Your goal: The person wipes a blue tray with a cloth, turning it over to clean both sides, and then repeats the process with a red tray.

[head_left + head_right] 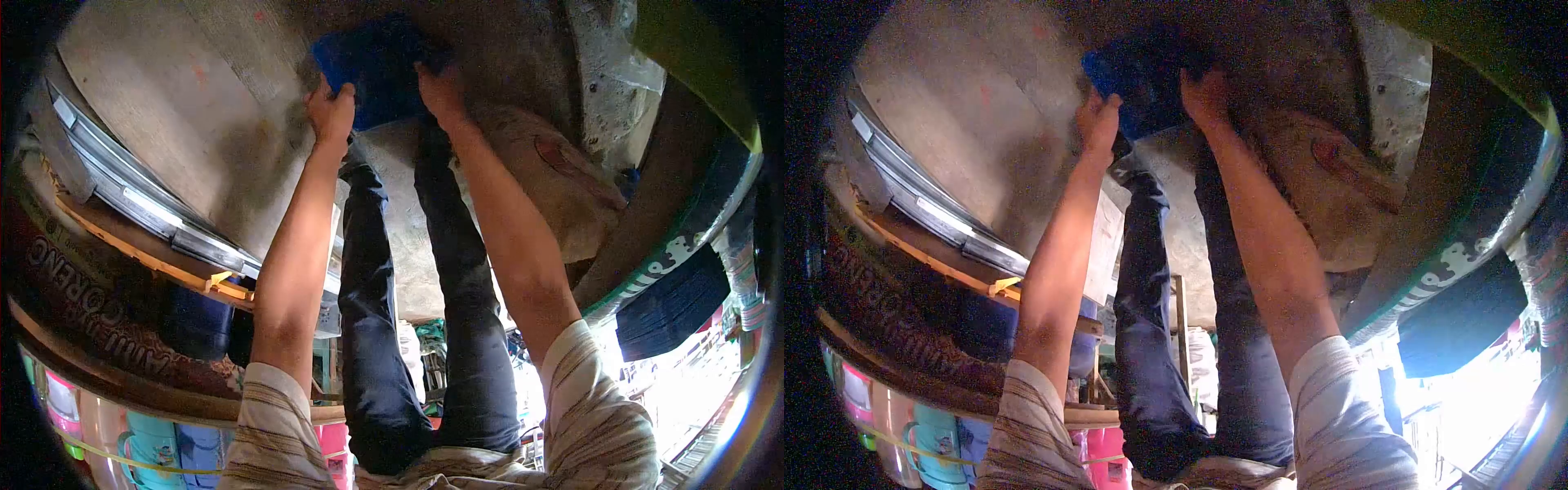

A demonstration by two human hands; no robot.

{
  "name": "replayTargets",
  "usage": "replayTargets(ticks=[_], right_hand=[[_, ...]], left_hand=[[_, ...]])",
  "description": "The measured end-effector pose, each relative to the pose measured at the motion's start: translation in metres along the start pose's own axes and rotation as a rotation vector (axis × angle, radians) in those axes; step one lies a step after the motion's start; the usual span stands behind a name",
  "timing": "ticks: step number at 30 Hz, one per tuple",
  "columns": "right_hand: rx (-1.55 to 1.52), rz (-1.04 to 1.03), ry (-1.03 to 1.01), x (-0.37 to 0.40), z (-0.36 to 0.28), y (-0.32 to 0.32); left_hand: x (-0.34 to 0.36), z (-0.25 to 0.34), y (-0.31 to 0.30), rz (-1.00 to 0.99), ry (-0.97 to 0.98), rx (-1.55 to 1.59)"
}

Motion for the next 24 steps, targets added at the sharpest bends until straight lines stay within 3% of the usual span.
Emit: replayTargets(ticks=[4,7,8,9,11,13,16,17,19,20,21,24], right_hand=[[-0.123,-0.092,0.068,0.008,-0.011,-0.011],[-0.044,-0.077,-0.001,0.034,-0.016,-0.041],[-0.146,-0.047,-0.053,0.047,-0.020,-0.053],[-0.248,-0.014,-0.106,0.062,-0.020,-0.064],[-0.159,-0.128,0.052,0.094,-0.002,-0.080],[-0.241,-0.274,0.213,0.149,-0.029,-0.125],[-0.402,-0.098,0.015,0.216,-0.027,-0.168],[-0.497,-0.001,-0.069,0.237,-0.027,-0.184],[-0.614,-0.126,-0.010,0.280,-0.042,-0.228],[-0.614,-0.182,0.034,0.301,-0.050,-0.252],[-0.504,-0.215,0.111,0.321,-0.060,-0.281],[-0.481,-0.253,0.107,0.362,-0.080,-0.353]], left_hand=[[0.033,0.016,-0.014,0.080,0.157,-0.016],[0.088,0.046,-0.032,0.134,0.247,-0.034],[0.106,0.052,-0.039,0.162,0.266,-0.038],[0.124,0.055,-0.044,0.114,0.232,0.019],[0.155,0.046,-0.054,0.029,0.091,0.076],[0.217,0.082,-0.066,0.046,0.140,0.237],[0.280,0.084,-0.089,-0.015,0.145,0.252],[0.308,0.091,-0.083,-0.098,-0.013,0.635],[0.352,0.096,-0.099,-0.197,0.003,0.396],[0.386,0.125,-0.102,-0.284,0.020,0.456],[0.410,0.125,-0.098,-0.387,-0.138,0.649],[0.477,0.166,-0.111,-0.436,0.010,0.559]])
Point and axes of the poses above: each hand's wrist, its own x-axis away from the middle knuckle, its own y-axis out of the palm, z = x × y, the point moved 6 cm from there along -x, towards the middle knuckle, and after that the axes turned 2 degrees about -y, right-handed, at the moved point
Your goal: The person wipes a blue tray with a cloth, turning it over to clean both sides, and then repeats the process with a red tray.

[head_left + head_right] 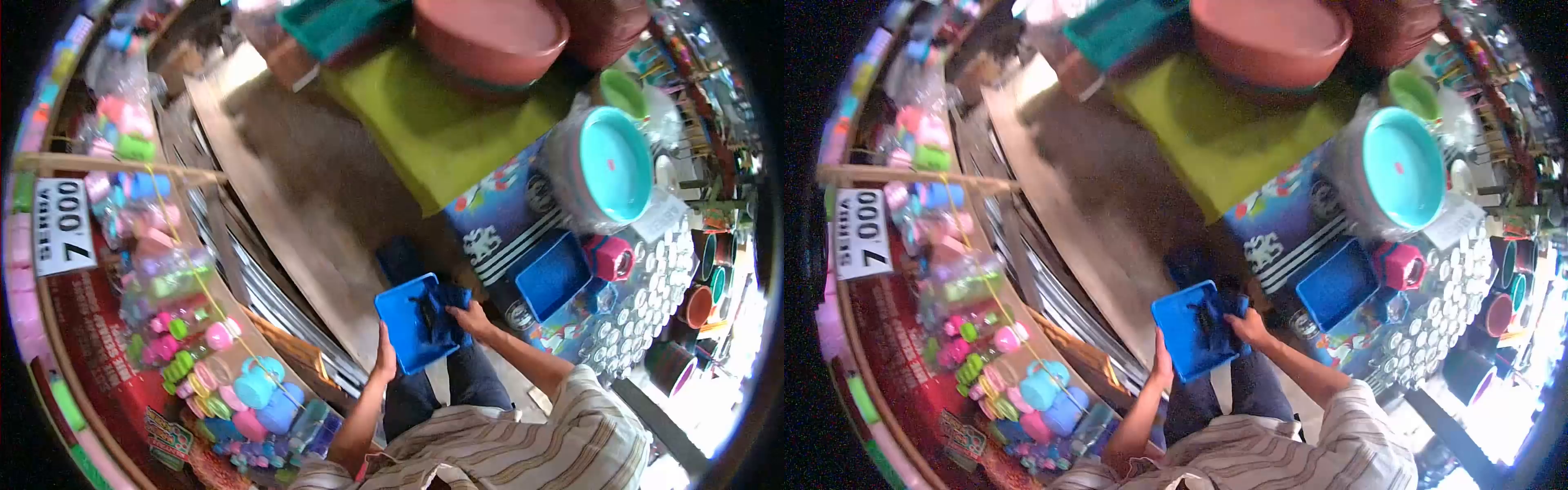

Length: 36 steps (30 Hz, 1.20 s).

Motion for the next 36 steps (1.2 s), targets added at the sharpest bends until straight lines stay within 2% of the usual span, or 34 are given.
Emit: replayTargets(ticks=[1,3,5,7,9,11,12,13,14,17,19,21,22,23,25,27,29,31,32,33,35,36], right_hand=[[-0.045,-0.054,-0.039,0.020,-0.022,-0.018],[-0.099,-0.095,-0.101,0.055,-0.055,-0.050],[-0.287,-0.110,-0.140,0.094,-0.103,-0.092],[-0.475,-0.022,-0.377,0.136,-0.153,-0.138],[-0.400,0.143,-0.427,0.166,-0.177,-0.184],[-0.364,0.304,-0.758,0.235,-0.227,-0.220],[-0.316,0.410,-0.828,0.257,-0.240,-0.232],[-0.317,0.416,-0.833,0.271,-0.245,-0.238],[-0.180,0.492,-0.883,0.287,-0.252,-0.243],[0.063,0.631,-1.099,0.338,-0.278,-0.229],[0.248,0.673,-1.157,0.356,-0.286,-0.205],[0.370,0.651,-1.062,0.361,-0.285,-0.188],[0.401,0.694,-0.983,0.364,-0.285,-0.185],[0.399,0.710,-0.978,0.370,-0.288,-0.184],[0.480,0.894,-0.967,0.396,-0.299,-0.184],[0.627,0.924,-1.041,0.400,-0.308,-0.173],[0.512,0.682,-1.194,0.417,-0.318,-0.149],[0.594,0.527,-1.294,0.434,-0.319,-0.126],[0.559,0.460,-1.354,0.437,-0.316,-0.119],[0.523,0.392,-1.414,0.440,-0.316,-0.114],[0.611,0.441,-1.339,0.439,-0.315,-0.120],[0.674,0.544,-1.294,0.436,-0.313,-0.129]], left_hand=[[0.041,0.036,0.042,0.009,0.022,-0.057],[0.067,0.057,0.058,0.053,0.088,-0.140],[0.097,0.085,0.094,-0.007,0.168,-0.117],[0.120,0.119,0.133,-0.072,0.248,-0.097],[0.145,0.143,0.161,-0.089,0.324,-0.139],[0.164,0.155,0.179,-0.054,0.383,-0.187],[0.173,0.162,0.189,-0.002,0.439,-0.222],[0.187,0.167,0.201,-0.008,0.442,-0.223],[0.202,0.173,0.214,-0.063,0.466,-0.223],[0.247,0.186,0.249,-0.141,0.484,-0.211],[0.257,0.183,0.263,-0.169,0.475,-0.198],[0.259,0.178,0.278,-0.388,0.443,-0.133],[0.256,0.182,0.279,-0.400,0.592,-0.283],[0.248,0.177,0.276,-0.415,0.589,-0.288],[0.261,0.176,0.288,-0.445,0.676,-0.536],[0.265,0.169,0.288,-0.417,0.731,-0.619],[0.247,0.154,0.288,-0.550,0.803,-0.776],[0.253,0.150,0.290,-0.621,0.841,-0.848],[0.262,0.156,0.286,-0.499,1.042,-0.903],[0.264,0.161,0.284,-0.429,1.120,-0.923],[0.267,0.170,0.279,-0.269,1.266,-0.962],[0.262,0.171,0.275,-0.320,1.165,-0.898]])
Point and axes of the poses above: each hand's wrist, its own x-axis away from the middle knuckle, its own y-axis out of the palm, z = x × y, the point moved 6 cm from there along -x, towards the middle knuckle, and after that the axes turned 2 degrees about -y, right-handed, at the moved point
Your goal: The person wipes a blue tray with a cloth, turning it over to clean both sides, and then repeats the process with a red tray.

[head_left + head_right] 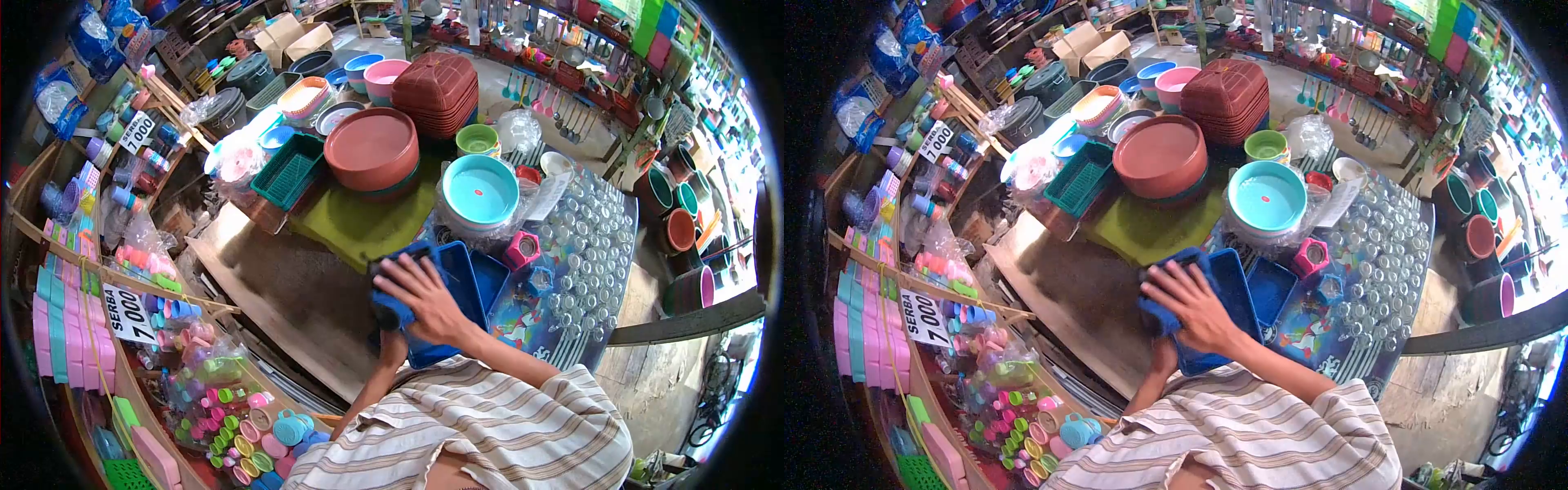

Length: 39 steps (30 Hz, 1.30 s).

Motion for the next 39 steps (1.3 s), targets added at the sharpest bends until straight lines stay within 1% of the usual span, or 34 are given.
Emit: replayTargets(ticks=[1,3,4,5,6,7,8,9,11,13,14,15,16,17,19,20,21,23,24,25,26,27,29,30,32,33,35,37,38,39], right_hand=[[0.079,0.062,0.067,0.001,0.009,-0.006],[0.141,0.187,0.219,0.004,0.029,-0.025],[0.196,0.208,0.316,0.007,0.036,-0.034],[0.263,0.276,0.382,0.010,0.043,-0.035],[0.251,0.331,0.406,0.011,0.043,-0.034],[0.237,0.387,0.429,0.012,0.039,-0.033],[0.215,0.356,0.388,0.010,0.032,-0.027],[0.192,0.325,0.348,0.009,0.024,-0.020],[0.069,0.244,0.191,0.006,0.005,0.004],[-0.053,0.060,0.091,0.004,-0.022,0.020],[-0.108,0.047,0.044,0.006,-0.029,0.030],[-0.164,0.033,-0.001,0.008,-0.036,0.037],[-0.225,0.023,0.019,0.012,-0.036,0.040],[-0.219,0.024,0.021,0.014,-0.034,0.040],[-0.147,-0.013,0.089,0.021,-0.022,0.041],[-0.026,0.015,0.110,0.022,-0.015,0.035],[0.075,0.046,0.134,0.021,-0.011,0.026],[0.176,0.094,0.216,0.025,0.006,0.016],[0.328,0.084,0.247,0.027,0.005,0.013],[0.330,0.084,0.248,0.026,0.002,0.015],[0.354,0.122,0.317,0.027,0.000,0.017],[0.379,0.161,0.388,0.029,-0.001,0.020],[0.200,0.244,0.385,0.027,-0.005,0.032],[0.132,0.226,0.337,0.022,-0.013,0.036],[-0.025,0.210,0.251,0.016,-0.031,0.039],[-0.025,0.214,0.258,0.018,-0.031,0.043],[-0.434,0.190,0.128,0.021,-0.033,0.055],[-0.424,0.195,0.103,0.023,-0.041,0.048],[-0.396,0.109,0.127,0.026,-0.040,0.049],[-0.371,0.019,0.150,0.031,-0.039,0.051]], left_hand=[[-0.003,0.007,-0.006,-0.032,-0.068,0.102],[-0.011,0.024,-0.015,-0.100,-0.202,0.306],[-0.012,0.030,-0.015,-0.135,-0.269,0.410],[-0.011,0.030,-0.013,-0.170,-0.338,0.514],[-0.010,0.023,-0.009,-0.175,-0.337,0.519],[-0.010,0.014,-0.001,-0.225,-0.297,0.540],[-0.007,0.006,0.006,-0.276,-0.257,0.560],[-0.005,0.004,0.008,-0.280,-0.258,0.560],[-0.005,0.003,0.001,-0.135,-0.182,0.433],[0.023,-0.121,0.019,-0.426,-0.101,-0.067],[0.020,-0.070,0.010,-0.256,0.023,-0.128],[0.020,-0.033,0.000,-0.086,0.145,-0.185],[0.025,-0.076,0.007,-0.238,0.039,-0.234],[0.021,-0.075,0.005,-0.393,-0.061,-0.297],[0.006,-0.060,-0.004,-0.169,-0.256,0.435],[-0.003,-0.044,-0.009,-0.045,-0.349,0.799],[-0.008,-0.036,-0.012,-0.031,-0.327,0.808],[-0.008,0.014,-0.017,-0.018,-0.519,0.915],[-0.009,0.013,-0.016,-0.019,-0.518,0.916],[-0.011,0.017,-0.016,-0.054,-0.447,0.821],[-0.012,0.021,-0.017,-0.090,-0.378,0.726],[-0.013,0.027,-0.018,-0.095,-0.379,0.728],[-0.013,0.039,-0.020,-0.104,-0.397,0.706],[-0.013,0.034,-0.017,-0.111,-0.397,0.705],[-0.010,0.018,-0.010,-0.124,-0.373,0.952],[-0.008,0.014,-0.011,-0.131,-0.375,0.950],[-0.009,0.009,-0.015,-0.103,-0.311,0.936],[-0.006,0.004,-0.022,-0.071,-0.253,0.920],[-0.004,0.001,-0.026,-0.055,-0.228,0.913],[-0.007,-0.002,-0.027,-0.100,-0.420,1.085]])
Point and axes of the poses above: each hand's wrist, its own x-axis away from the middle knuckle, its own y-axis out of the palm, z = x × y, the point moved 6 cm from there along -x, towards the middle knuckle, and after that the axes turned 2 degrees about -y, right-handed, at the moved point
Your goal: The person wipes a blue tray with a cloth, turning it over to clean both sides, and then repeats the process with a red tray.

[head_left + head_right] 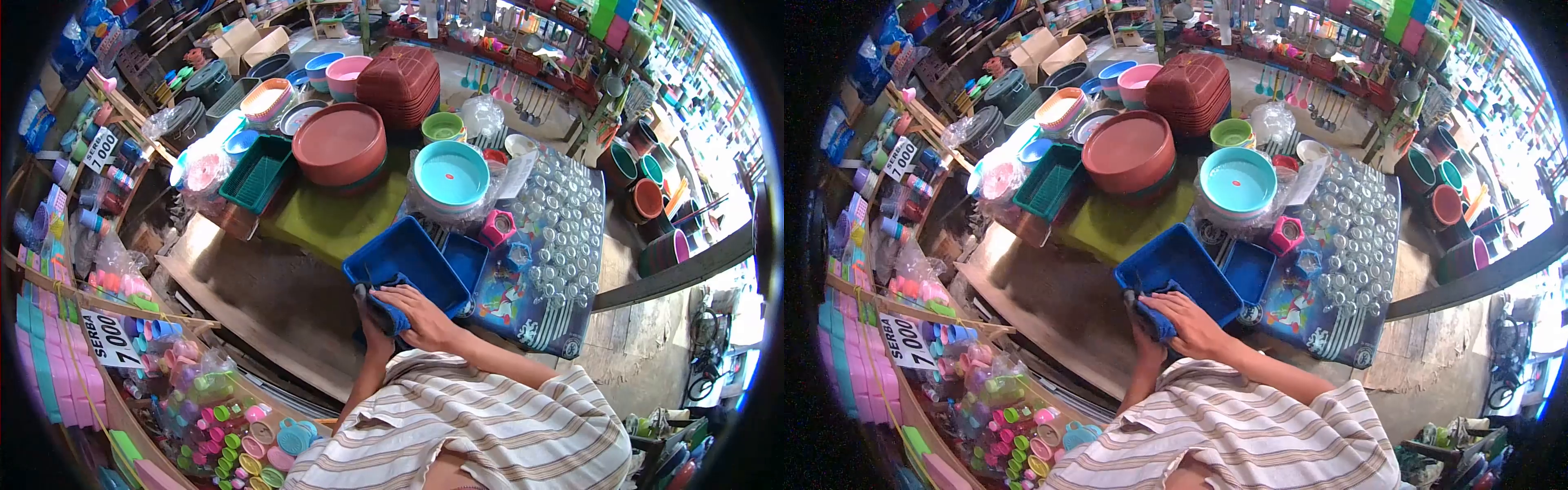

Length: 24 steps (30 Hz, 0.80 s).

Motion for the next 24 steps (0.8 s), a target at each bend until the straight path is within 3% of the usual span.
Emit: replayTargets(ticks=[1,2,4,6,8,10,12,15,19,24], right_hand=[[0.049,-0.067,0.019,0.006,0.004,0.002],[0.046,-0.075,0.021,0.009,0.006,0.002],[-0.081,-0.051,0.007,0.013,0.002,0.000],[-0.070,-0.008,0.034,0.004,0.001,0.002],[0.059,0.184,0.041,-0.011,0.003,-0.010],[0.186,0.280,0.103,-0.025,0.004,-0.016],[0.085,0.278,0.132,-0.033,0.000,-0.016],[-0.120,0.058,0.115,-0.024,-0.006,-0.010],[0.088,-0.140,0.025,0.008,-0.020,-0.001],[0.166,-0.200,-0.046,0.027,-0.011,-0.011]], left_hand=[[-0.001,0.001,-0.002,0.055,-0.177,0.188],[-0.003,-0.004,-0.010,0.063,-0.177,0.193],[-0.007,-0.004,-0.011,-0.055,-0.052,0.056],[0.009,-0.014,0.017,-0.159,0.207,-0.140],[0.014,-0.011,0.033,-0.200,0.300,-0.338],[0.011,-0.011,0.039,-0.209,0.258,-0.457],[0.007,-0.011,0.037,-0.202,0.227,-0.464],[-0.005,-0.008,0.022,-0.154,0.148,-0.318],[-0.020,0.012,-0.001,-0.078,0.008,-0.082],[-0.024,0.028,0.014,-0.080,-0.018,-0.087]])
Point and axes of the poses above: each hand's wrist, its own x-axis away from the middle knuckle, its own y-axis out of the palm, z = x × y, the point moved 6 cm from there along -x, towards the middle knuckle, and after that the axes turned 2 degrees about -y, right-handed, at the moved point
